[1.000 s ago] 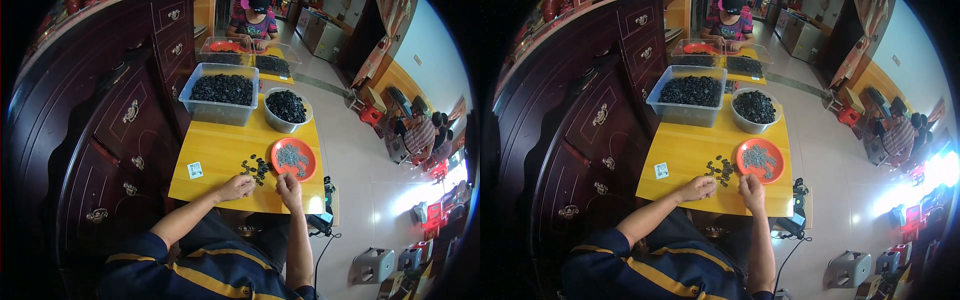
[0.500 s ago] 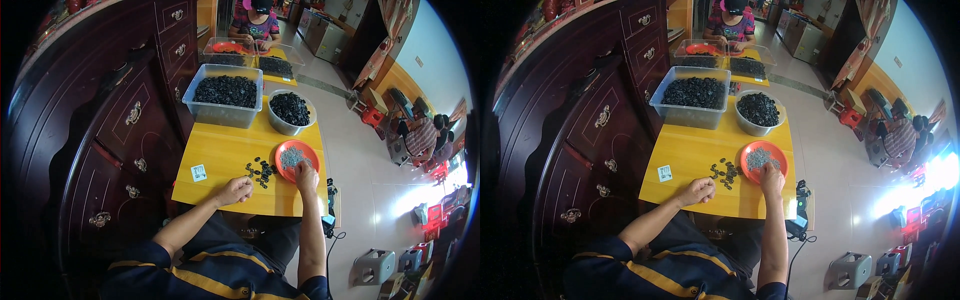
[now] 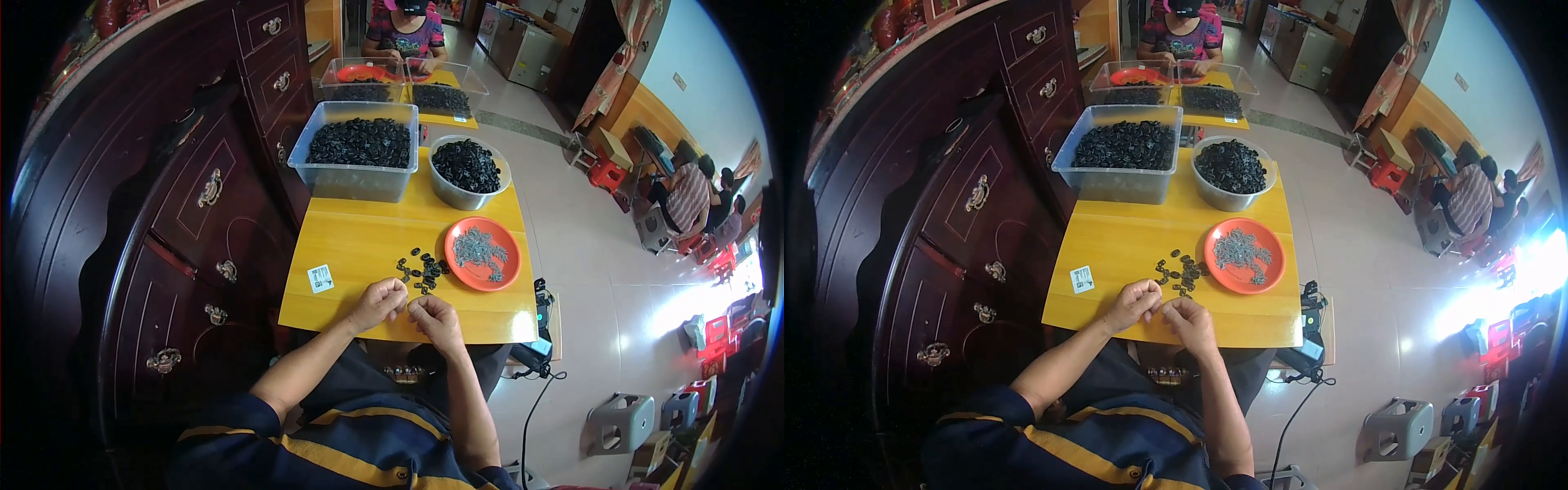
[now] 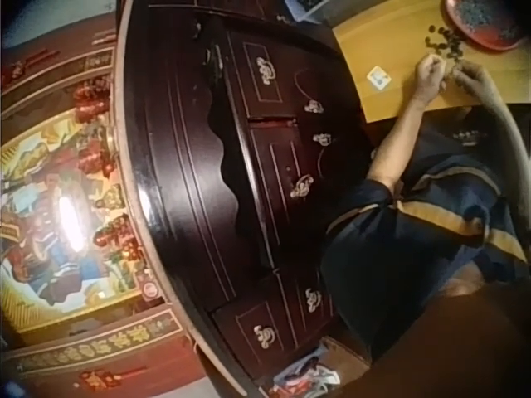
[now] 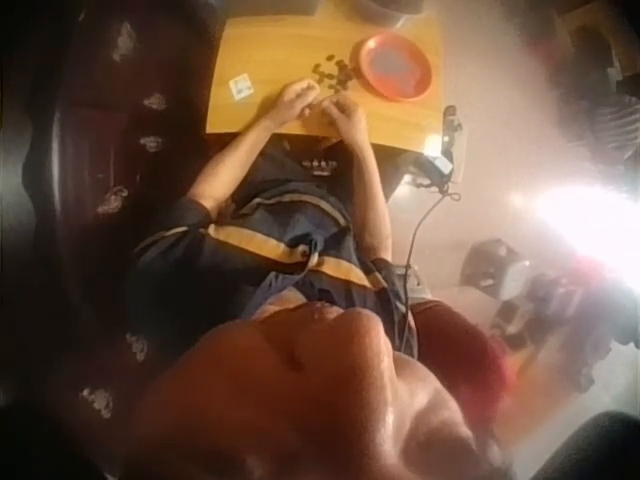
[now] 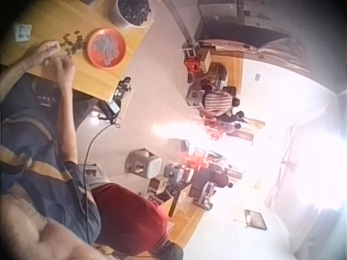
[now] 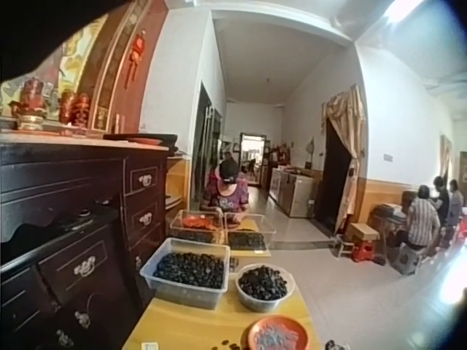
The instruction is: The person assembles plastic components by hand, inserting pins into the pieces and fitting them together before placing the parts on the table.
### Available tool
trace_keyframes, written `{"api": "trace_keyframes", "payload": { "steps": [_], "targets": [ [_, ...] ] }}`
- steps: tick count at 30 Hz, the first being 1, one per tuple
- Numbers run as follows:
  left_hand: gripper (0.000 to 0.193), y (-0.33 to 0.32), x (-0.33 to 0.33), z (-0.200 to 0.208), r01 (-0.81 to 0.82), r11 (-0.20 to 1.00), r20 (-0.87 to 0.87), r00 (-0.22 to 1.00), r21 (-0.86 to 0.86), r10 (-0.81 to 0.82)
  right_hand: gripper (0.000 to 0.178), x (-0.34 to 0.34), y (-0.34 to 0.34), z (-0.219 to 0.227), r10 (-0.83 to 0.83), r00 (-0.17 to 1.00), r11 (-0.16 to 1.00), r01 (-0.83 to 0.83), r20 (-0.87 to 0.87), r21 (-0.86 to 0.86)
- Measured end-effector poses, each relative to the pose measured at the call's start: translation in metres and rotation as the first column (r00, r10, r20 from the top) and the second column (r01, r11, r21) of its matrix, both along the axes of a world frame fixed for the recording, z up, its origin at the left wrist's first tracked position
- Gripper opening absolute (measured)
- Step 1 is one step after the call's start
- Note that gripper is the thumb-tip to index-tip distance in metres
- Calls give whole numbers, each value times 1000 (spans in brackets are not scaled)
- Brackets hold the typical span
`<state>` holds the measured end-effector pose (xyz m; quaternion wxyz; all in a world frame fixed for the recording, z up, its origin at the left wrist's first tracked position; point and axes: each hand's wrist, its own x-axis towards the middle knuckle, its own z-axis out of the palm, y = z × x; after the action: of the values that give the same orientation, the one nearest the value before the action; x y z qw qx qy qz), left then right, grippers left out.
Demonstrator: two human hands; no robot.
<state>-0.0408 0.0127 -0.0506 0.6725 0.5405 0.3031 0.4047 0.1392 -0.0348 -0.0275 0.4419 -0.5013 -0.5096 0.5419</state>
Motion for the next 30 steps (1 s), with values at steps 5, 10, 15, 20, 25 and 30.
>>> {"api": "trace_keyframes", "payload": {
  "steps": [5,10,15,20,25,30],
  "targets": [
    [13,-4,3,-1,20,999,-102,995,35,-16,20,-6,-2,-7,-26,999,999,25,-31,-45],
    [12,-7,5,2,36,998,-138,990,46,-29,19,0,-2,-7,-49,990,991,33,-129,-130],
    [8,-7,4,0,76,995,-128,990,64,-68,16,5,-2,-10,-48,986,987,22,-161,-162],
    [10,-10,5,-4,54,993,-60,997,101,-48,14,8,-2,-10,-40,974,986,2,-224,-168],
    [9,-9,4,-10,23,994,-108,994,110,-11,15,8,-2,-8,-35,975,981,-8,-218,-192],
    [4,-10,4,-5,7,997,-60,998,73,-3,17,5,-1,-13,-67,969,987,30,-237,-158]
  ]
}}
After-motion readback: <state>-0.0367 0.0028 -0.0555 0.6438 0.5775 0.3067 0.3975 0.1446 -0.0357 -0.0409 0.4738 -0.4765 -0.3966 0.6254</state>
